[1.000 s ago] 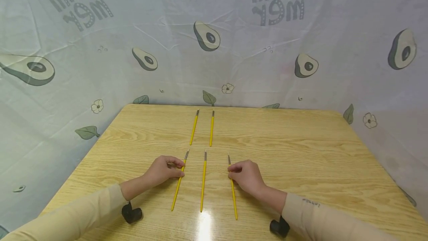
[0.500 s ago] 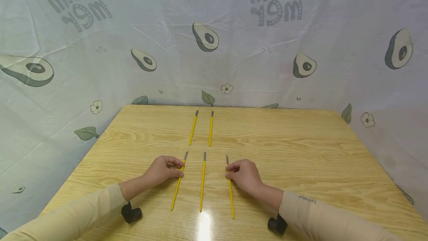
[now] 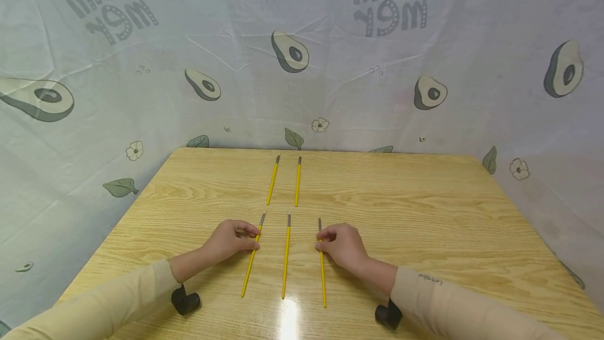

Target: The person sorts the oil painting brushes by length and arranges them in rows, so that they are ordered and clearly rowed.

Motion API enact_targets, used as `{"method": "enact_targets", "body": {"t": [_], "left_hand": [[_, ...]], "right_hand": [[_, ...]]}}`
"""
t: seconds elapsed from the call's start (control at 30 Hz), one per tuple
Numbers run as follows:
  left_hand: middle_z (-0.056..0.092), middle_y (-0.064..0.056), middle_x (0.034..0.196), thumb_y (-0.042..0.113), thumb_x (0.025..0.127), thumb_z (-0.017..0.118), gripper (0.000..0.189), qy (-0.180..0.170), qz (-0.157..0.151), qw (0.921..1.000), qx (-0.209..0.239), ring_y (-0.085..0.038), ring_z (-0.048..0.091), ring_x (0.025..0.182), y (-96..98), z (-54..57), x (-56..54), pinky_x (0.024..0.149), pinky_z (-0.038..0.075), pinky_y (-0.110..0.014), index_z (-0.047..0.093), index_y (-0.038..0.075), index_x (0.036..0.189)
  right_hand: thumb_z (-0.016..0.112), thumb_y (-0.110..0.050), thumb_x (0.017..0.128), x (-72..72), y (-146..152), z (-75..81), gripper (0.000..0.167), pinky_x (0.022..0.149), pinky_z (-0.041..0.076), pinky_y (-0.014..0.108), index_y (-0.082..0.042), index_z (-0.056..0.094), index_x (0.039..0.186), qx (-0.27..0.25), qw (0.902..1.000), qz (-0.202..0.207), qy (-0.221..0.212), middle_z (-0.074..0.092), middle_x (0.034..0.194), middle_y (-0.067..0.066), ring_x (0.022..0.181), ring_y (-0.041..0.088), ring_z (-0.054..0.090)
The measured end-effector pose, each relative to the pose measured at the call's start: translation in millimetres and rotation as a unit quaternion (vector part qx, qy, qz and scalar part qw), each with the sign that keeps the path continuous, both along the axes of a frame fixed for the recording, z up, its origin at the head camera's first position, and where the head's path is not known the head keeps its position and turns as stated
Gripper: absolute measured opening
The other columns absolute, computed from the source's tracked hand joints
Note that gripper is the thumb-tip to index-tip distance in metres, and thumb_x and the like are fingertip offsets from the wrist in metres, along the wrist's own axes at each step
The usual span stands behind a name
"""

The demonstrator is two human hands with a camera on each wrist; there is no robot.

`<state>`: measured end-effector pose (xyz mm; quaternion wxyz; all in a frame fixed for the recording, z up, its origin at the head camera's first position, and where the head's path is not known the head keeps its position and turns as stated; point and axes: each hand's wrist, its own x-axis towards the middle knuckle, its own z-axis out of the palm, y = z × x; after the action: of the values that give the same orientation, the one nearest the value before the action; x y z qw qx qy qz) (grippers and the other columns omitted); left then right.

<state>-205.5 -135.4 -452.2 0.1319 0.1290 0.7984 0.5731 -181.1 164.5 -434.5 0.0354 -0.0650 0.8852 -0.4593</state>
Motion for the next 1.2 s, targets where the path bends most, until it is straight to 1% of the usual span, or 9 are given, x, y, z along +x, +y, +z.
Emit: {"method": "enact_targets", "body": {"t": [0.13, 0.4, 0.63, 0.77, 0.93, 1.2], "left_hand": [[0.065, -0.009, 0.091, 0.002, 0.081, 0.077, 0.024, -0.001, -0.001, 1.0, 0.001, -0.02, 0.068, 0.077, 0.3, -0.9, -0.4, 0.066, 0.059, -0.034, 0.069, -0.005, 0.102], [0.066, -0.009, 0.091, 0.002, 0.081, 0.077, 0.024, 0.003, -0.001, 1.0, -0.002, -0.019, 0.068, 0.077, -0.4, -0.2, -2.4, 0.066, 0.059, -0.033, 0.07, -0.004, 0.102], [0.065, -0.01, 0.094, 0.002, 0.081, 0.077, 0.025, -0.008, 0.003, 0.9999, 0.007, -0.02, 0.068, 0.08, -1.4, -1.0, -2.6, 0.068, 0.059, -0.033, 0.069, -0.005, 0.104], [0.065, -0.011, 0.095, 0.003, 0.081, 0.077, 0.026, -0.01, 0.003, 0.9999, 0.009, -0.02, 0.068, 0.081, -1.7, -1.2, -3.0, 0.069, 0.059, -0.033, 0.069, -0.005, 0.104], [0.065, -0.011, 0.095, 0.003, 0.081, 0.077, 0.026, -0.008, 0.006, 0.9999, 0.006, -0.021, 0.068, 0.081, -2.0, -0.8, -3.3, 0.068, 0.059, -0.034, 0.069, -0.005, 0.104], [0.066, -0.011, 0.097, 0.004, 0.081, 0.078, 0.027, -0.012, 0.013, 0.9998, 0.001, -0.021, 0.069, 0.08, -2.7, 2.7, -3.3, 0.067, 0.059, -0.034, 0.069, -0.005, 0.105]], "right_hand": [[0.077, -0.003, 0.082, -0.8, -0.2, 0.0, 0.011, 0.048, 0.046, 0.024, -0.004, 0.076, 0.092, -0.003, 1.0, -0.004, -0.003, 0.061, 0.072, -0.001, 0.063, 0.015, 0.054], [0.076, -0.003, 0.083, -2.1, 0.5, 0.2, 0.012, 0.047, 0.047, 0.025, -0.003, 0.075, 0.095, -0.026, 0.9994, -0.006, -0.019, 0.06, 0.074, 0.002, 0.062, 0.016, 0.054], [0.076, -0.002, 0.082, -1.3, -0.1, 3.0, 0.014, 0.047, 0.046, 0.025, -0.002, 0.075, 0.096, -0.026, 0.9993, -0.004, -0.026, 0.06, 0.075, 0.002, 0.063, 0.016, 0.054], [0.076, -0.002, 0.083, -0.9, -0.1, 3.9, 0.015, 0.048, 0.049, 0.026, -0.002, 0.075, 0.097, -0.031, 0.9989, -0.006, -0.034, 0.06, 0.076, 0.003, 0.063, 0.017, 0.055], [0.076, -0.003, 0.083, -2.0, 0.8, 3.0, 0.015, 0.049, 0.051, 0.028, -0.002, 0.075, 0.097, -0.036, 0.9988, -0.006, -0.034, 0.06, 0.076, 0.002, 0.065, 0.017, 0.057], [0.076, -0.006, 0.083, -2.7, 4.2, 6.6, 0.018, 0.054, 0.055, 0.03, -0.001, 0.074, 0.1, -0.047, 0.9979, -0.006, -0.045, 0.063, 0.079, 0.003, 0.072, 0.018, 0.06]]}}
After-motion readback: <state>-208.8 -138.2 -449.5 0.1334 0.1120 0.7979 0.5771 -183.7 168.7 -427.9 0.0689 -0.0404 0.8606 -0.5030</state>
